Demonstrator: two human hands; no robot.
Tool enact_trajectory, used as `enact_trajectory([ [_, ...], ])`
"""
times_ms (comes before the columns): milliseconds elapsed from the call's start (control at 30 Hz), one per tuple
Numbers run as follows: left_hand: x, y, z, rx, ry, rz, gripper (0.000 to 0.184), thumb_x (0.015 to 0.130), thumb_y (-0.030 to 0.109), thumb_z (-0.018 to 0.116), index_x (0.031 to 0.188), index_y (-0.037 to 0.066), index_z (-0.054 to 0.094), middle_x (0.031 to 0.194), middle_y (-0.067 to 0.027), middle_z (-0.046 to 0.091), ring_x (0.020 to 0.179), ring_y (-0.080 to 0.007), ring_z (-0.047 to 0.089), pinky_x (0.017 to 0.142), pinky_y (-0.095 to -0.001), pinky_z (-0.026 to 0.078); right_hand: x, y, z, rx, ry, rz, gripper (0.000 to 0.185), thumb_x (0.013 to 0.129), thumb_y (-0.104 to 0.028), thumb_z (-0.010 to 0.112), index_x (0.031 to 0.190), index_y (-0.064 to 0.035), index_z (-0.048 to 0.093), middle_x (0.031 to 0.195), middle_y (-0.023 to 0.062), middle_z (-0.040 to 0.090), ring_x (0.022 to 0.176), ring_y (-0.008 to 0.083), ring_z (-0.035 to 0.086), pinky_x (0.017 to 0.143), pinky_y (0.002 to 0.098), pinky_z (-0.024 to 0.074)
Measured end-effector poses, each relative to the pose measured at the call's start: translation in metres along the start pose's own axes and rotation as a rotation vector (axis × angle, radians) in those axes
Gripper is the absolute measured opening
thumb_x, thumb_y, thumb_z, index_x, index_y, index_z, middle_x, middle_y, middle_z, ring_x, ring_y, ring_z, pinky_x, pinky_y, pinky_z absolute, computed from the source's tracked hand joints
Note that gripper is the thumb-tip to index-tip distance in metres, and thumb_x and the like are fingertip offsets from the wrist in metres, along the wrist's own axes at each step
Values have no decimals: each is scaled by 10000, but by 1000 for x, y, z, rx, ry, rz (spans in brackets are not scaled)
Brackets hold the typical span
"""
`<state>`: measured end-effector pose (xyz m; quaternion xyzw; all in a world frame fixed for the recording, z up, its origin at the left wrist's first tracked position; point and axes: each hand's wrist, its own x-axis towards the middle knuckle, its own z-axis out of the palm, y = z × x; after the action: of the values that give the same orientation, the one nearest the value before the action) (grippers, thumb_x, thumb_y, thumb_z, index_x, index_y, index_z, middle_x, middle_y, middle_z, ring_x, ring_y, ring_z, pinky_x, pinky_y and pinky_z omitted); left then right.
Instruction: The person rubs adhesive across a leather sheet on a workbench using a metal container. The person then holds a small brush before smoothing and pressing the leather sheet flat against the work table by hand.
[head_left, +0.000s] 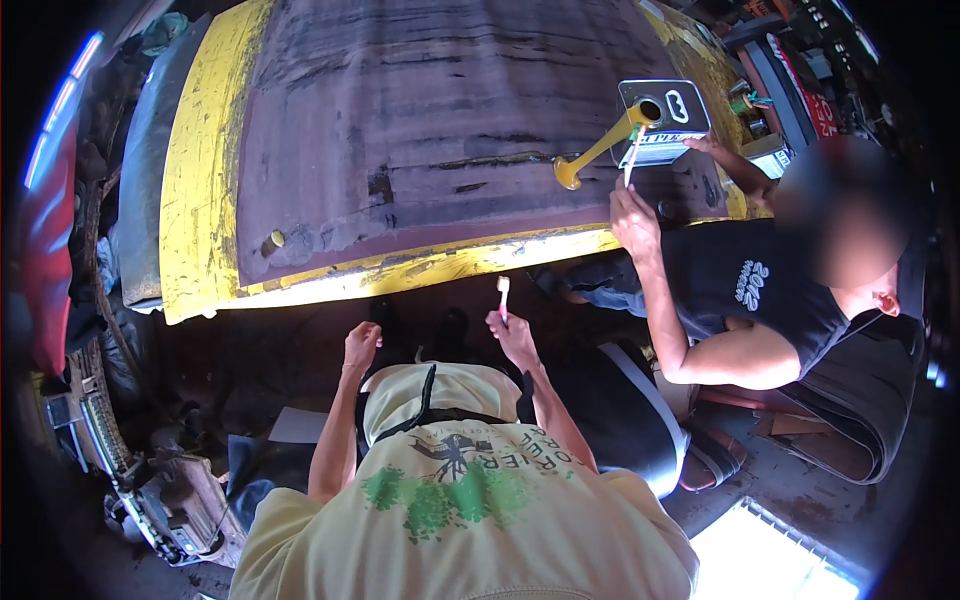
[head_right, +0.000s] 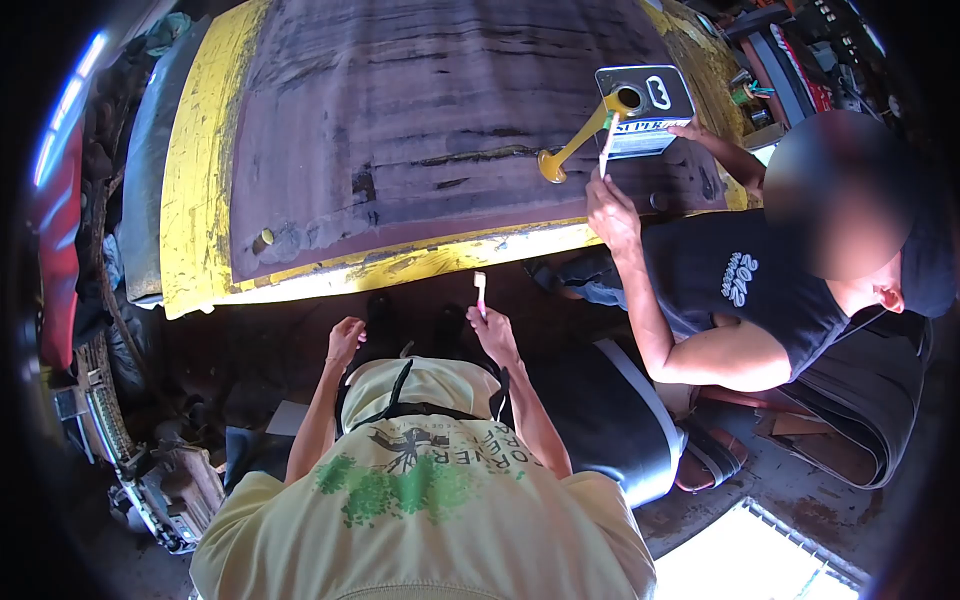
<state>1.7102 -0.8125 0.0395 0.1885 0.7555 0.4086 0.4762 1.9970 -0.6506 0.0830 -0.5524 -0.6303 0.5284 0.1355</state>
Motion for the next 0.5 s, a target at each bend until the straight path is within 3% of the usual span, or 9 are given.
enact_trajectory([
  [33,6,8,0,2,-7,6,187,852,153,552,885,-19,617,706,-58,623,636,-114,599,620,-249,495,5,-11,8,113,9,-99,253,915,-212,515,886,16,620,675,116,606,614,174,597,559,310,461],
  [167,35,23,-12,42,-117,33,206,854,174,543,914,-7,619,715,-54,623,639,-115,598,587,-245,484,19,-28,31,76,6,-164,210,924,-159,491,923,-6,634,626,46,550,588,95,530,530,244,415],
  [300,56,22,-45,135,-254,-77,259,859,240,535,979,22,606,765,-40,627,664,-115,597,542,-246,464,13,-15,58,-8,59,-130,237,920,-200,505,890,-4,635,589,28,506,545,90,480,503,266,391],
  [367,59,10,-64,173,-300,-198,267,867,262,526,993,38,600,766,-30,620,666,-116,588,534,-243,452,4,-3,71,0,85,56,272,913,-242,520,851,-5,639,563,16,481,522,88,450,477,270,362],
  [433,62,-14,-85,141,-266,-298,227,868,263,523,949,64,595,744,-24,602,636,-117,568,534,-259,450,-5,10,83,0,139,91,294,905,-268,535,819,-11,648,542,0,475,508,78,441,462,267,344],
  [500,61,-38,-106,129,-211,-392,189,859,250,523,891,75,586,711,-22,583,608,-121,554,526,-270,448,-16,17,91,16,150,329,317,887,-312,554,852,-15,662,696,147,627,676,172,611,633,325,455],
])
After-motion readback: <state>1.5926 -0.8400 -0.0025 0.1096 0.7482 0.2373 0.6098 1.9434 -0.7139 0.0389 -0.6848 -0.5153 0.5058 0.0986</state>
